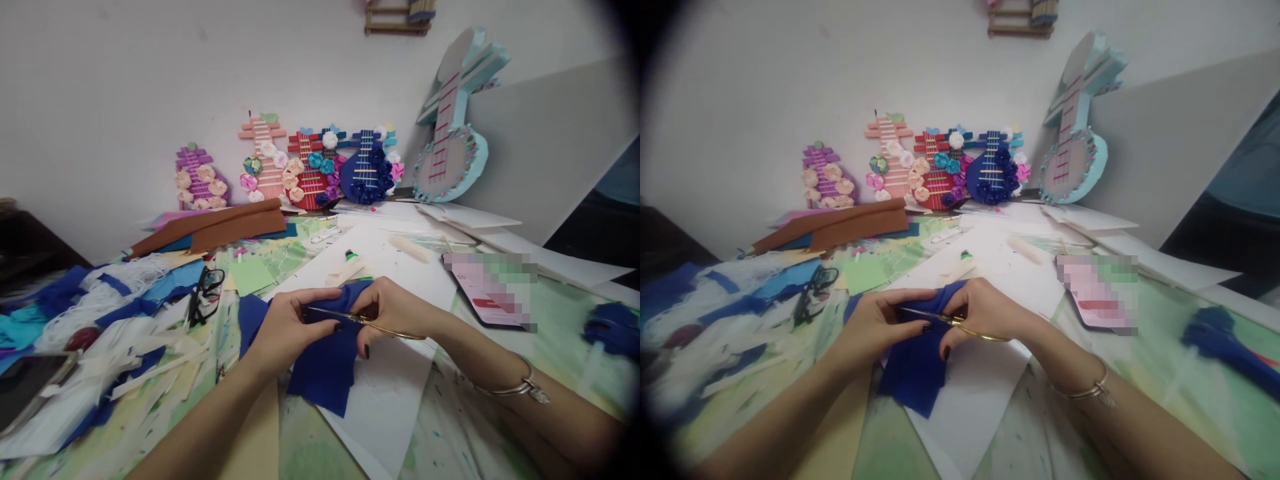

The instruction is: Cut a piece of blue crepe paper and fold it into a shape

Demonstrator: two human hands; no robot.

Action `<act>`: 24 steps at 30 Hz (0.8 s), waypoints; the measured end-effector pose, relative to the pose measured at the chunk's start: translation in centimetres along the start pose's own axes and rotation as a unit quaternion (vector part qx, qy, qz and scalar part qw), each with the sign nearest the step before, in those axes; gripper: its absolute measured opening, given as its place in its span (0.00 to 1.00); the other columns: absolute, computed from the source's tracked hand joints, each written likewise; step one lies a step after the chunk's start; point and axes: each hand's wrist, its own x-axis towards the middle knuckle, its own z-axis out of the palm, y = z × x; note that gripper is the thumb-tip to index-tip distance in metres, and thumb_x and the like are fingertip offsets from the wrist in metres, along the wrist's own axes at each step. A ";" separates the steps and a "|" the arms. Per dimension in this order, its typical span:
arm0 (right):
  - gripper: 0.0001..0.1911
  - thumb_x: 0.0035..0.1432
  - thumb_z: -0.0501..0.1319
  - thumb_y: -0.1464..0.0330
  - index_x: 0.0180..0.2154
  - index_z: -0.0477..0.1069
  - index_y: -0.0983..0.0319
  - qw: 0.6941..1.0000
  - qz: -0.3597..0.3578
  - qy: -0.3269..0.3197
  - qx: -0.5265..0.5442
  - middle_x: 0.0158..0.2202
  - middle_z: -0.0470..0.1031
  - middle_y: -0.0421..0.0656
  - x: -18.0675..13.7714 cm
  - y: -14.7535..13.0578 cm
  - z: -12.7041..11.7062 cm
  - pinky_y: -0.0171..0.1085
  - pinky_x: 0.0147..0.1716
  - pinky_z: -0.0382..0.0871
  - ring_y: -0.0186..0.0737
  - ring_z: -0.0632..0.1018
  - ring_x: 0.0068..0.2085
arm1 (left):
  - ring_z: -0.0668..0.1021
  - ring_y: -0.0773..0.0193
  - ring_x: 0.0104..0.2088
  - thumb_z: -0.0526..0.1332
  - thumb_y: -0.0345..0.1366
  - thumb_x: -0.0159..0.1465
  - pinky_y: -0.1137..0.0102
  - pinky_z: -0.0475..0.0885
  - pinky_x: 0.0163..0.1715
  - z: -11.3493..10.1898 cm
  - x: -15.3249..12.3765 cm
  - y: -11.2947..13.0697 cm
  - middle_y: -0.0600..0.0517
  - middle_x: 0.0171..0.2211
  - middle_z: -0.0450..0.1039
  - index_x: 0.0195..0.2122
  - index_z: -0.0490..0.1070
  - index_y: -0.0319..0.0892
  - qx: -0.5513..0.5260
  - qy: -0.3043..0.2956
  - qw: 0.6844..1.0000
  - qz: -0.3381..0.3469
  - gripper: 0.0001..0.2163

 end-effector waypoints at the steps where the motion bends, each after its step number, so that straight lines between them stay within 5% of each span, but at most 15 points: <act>1: 0.22 0.38 0.72 0.52 0.29 0.79 0.64 1.000 0.000 -0.001 0.001 0.21 0.71 0.39 0.0 0.0 0.0 0.31 0.22 0.62 0.34 0.70 0.25 | 0.81 0.62 0.36 0.70 0.28 0.46 0.73 0.74 0.34 0.0 0.0 0.0 0.51 0.37 0.81 0.41 0.79 0.43 0.001 -0.001 1.000 0.002 0.19; 18: 0.18 0.38 0.73 0.56 0.25 0.78 0.65 1.000 -0.009 0.001 0.007 0.19 0.68 0.37 -0.1 -0.2 -0.3 0.29 0.19 0.56 0.30 0.65 0.24 | 0.80 0.61 0.35 0.69 0.28 0.46 0.71 0.74 0.35 0.0 0.0 0.1 0.50 0.36 0.81 0.42 0.78 0.41 0.009 0.002 1.000 0.003 0.20; 24: 0.17 0.42 0.72 0.60 0.30 0.78 0.67 0.997 0.046 0.028 0.051 0.16 0.68 0.36 -0.5 -0.4 -1.9 0.27 0.13 0.50 0.24 0.60 0.16 | 0.80 0.59 0.36 0.70 0.30 0.45 0.69 0.75 0.34 -0.2 0.0 0.6 0.47 0.38 0.80 0.44 0.76 0.39 -0.012 0.048 0.999 -0.006 0.22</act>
